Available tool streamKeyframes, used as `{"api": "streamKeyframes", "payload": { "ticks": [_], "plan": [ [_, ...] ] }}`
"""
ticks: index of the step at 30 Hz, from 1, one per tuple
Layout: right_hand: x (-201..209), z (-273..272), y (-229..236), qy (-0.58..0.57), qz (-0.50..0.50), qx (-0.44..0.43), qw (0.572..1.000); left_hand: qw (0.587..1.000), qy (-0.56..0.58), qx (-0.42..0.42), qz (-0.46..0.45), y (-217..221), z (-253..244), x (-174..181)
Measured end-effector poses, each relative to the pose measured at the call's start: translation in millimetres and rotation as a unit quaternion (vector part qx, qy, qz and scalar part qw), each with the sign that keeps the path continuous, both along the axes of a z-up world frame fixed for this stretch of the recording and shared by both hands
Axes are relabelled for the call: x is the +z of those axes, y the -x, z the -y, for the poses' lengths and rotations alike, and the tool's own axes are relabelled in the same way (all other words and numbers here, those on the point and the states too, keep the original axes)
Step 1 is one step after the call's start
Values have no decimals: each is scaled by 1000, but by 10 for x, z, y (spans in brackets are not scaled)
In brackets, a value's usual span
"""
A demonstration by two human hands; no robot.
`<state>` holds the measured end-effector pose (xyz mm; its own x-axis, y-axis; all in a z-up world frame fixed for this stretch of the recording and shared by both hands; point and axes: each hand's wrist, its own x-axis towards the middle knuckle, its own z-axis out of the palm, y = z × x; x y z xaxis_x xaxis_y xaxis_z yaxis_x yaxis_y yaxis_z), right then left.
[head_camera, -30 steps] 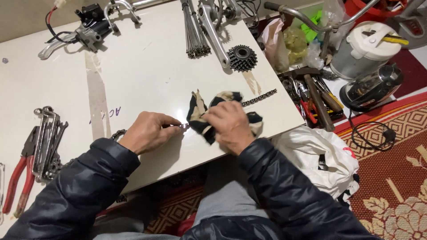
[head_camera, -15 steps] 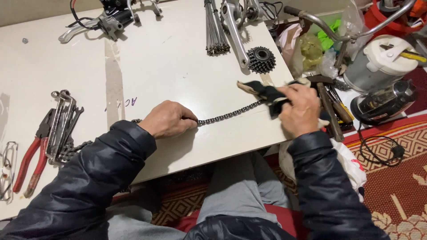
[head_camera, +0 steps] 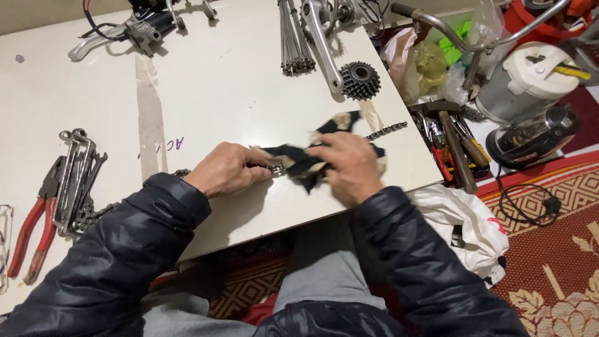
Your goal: Cleaning a bicycle chain by wiping it link by link with a cloth on a workbench.
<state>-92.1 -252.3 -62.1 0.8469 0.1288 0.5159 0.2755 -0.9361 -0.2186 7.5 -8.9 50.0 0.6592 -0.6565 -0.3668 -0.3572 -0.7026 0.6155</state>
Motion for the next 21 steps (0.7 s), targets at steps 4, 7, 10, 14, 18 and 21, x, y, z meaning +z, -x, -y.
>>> {"api": "streamKeyframes", "payload": {
  "ticks": [4, 7, 10, 14, 18, 21],
  "plan": [
    [-96, 621, 93, 8, -2, -32, 999, 1000, -3, -5, 20, -25, -82, -167],
    [-156, 874, 135, 10, -2, -85, 996, 1000, -7, -1, 25, -41, -86, -203],
    [-88, 702, 145, 20, 4, -91, 996, 1000, -8, 2, 23, -34, -50, -203],
    [107, 27, 117, 72, 34, -19, 997, 998, 59, -12, 3, 59, 73, -159],
    [-91, 129, -23, 107, 67, -15, 992, 996, 87, -17, 14, 60, 47, -219],
    [-188, 441, -30, 111, 65, -19, 992, 998, 70, -11, -1, 34, -17, -306]
  ]
}}
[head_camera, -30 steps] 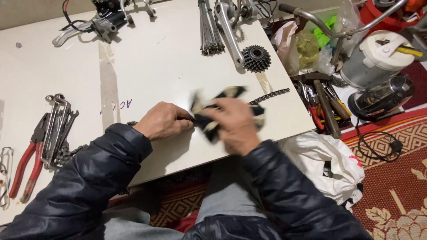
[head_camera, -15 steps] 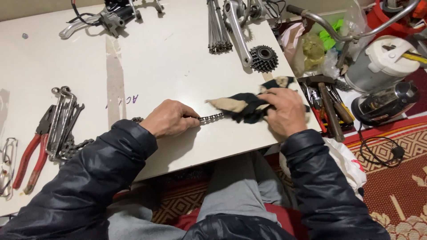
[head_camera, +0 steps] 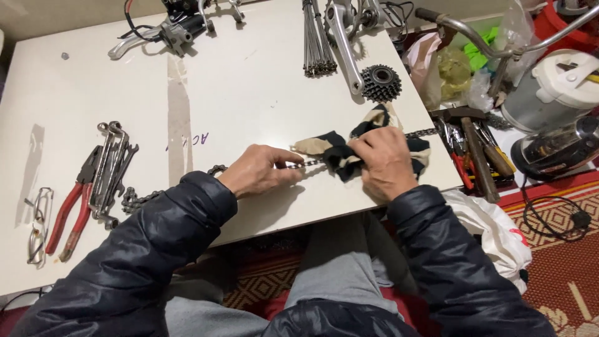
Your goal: Cleaning a bicycle chain by wiping it link by link with a cloth on a workbench.
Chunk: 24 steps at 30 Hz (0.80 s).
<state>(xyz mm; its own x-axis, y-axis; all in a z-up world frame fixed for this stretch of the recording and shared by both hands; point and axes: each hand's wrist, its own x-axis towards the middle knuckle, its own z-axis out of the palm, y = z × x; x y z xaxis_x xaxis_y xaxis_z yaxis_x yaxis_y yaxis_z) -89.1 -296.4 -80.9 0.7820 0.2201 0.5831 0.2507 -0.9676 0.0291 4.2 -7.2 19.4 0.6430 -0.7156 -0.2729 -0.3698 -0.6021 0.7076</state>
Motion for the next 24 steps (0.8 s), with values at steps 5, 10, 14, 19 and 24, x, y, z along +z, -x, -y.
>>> {"api": "streamKeyframes", "payload": {
  "ticks": [5, 10, 14, 19, 24],
  "plan": [
    [-54, 369, 52, 34, -35, -43, 998, 997, -49, -4, 61, -18, -115, -68],
    [103, 526, 83, 27, -59, -73, 995, 989, -71, -5, 130, -22, -183, -63],
    [21, 651, 52, 11, -91, -100, 991, 961, -85, 6, 265, -159, -273, -263],
    [-33, 711, 44, -2, -104, -119, 988, 958, -73, -18, 277, -140, -319, -245],
    [-75, 772, 37, -7, -90, -137, 987, 959, -11, -10, 282, -110, -349, -291]
  ]
}}
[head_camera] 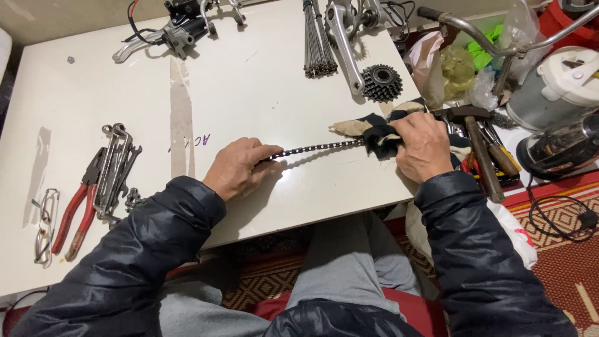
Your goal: Cleaning a bicycle chain by wiping it link by link with a cloth on a workbench.
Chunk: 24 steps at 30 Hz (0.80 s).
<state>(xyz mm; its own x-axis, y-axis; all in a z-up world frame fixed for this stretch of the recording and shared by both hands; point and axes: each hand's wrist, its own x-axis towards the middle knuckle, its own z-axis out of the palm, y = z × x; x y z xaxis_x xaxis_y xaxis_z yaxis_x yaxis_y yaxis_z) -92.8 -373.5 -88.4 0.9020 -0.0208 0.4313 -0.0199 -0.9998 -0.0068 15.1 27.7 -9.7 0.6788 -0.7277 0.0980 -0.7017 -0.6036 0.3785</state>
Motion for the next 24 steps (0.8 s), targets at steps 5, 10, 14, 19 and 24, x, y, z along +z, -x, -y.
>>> {"api": "streamKeyframes", "payload": {
  "ticks": [5, 10, 14, 19, 24],
  "plan": [
    [375, -95, 102, -88, 117, 42, 988, 999, 14, -16, 30, 8, 47, -8],
    [742, -866, 9, -80, 171, 158, 969, 998, -20, -26, 54, 25, 204, -125],
    [574, -1598, -176, -97, 194, 222, 951, 995, -33, -48, 86, 7, 197, -273],
    [432, -1731, -99, -85, 125, 211, 966, 999, -38, -22, 8, 33, 175, -143],
    [342, -978, 58, -21, 102, 151, 983, 998, 3, -6, -59, 38, 164, -134]
  ]
}}
